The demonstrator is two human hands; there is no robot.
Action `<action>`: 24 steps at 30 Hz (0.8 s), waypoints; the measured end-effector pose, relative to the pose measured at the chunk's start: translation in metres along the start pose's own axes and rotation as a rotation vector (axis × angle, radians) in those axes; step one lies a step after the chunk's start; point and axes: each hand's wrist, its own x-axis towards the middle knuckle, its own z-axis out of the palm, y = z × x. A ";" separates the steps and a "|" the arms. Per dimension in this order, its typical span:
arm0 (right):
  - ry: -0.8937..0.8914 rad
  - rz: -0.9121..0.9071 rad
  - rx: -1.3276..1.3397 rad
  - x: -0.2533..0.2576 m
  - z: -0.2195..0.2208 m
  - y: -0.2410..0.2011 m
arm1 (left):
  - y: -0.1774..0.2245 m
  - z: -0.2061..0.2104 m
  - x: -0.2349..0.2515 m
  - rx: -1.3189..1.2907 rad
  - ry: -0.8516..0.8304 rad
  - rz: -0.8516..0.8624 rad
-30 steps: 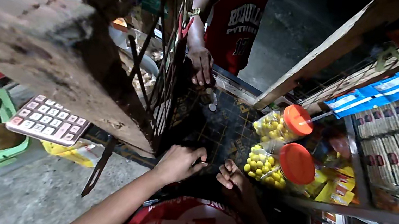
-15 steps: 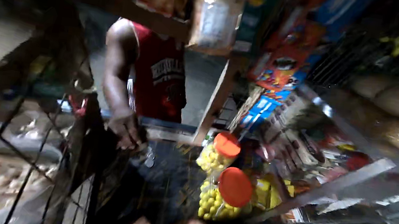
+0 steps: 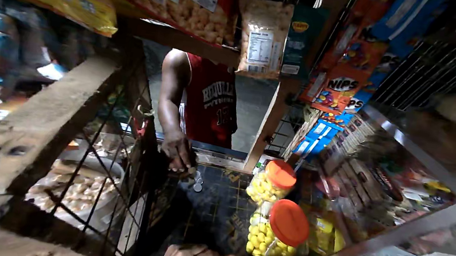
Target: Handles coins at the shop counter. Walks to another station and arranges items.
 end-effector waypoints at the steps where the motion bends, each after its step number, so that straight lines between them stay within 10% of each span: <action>1: 0.002 -0.050 -0.054 -0.001 -0.004 0.003 | 0.000 0.003 0.001 0.010 -0.008 0.005; 9: -0.054 0.105 0.126 0.012 -0.015 0.006 | 0.008 0.001 0.000 -0.114 -0.052 -0.058; 19: -0.249 0.039 0.155 0.018 -0.038 0.015 | 0.024 -0.020 0.009 0.205 0.327 0.112; 24: -0.134 0.101 0.133 0.012 -0.022 0.004 | 0.022 -0.021 0.001 0.308 -0.348 -0.463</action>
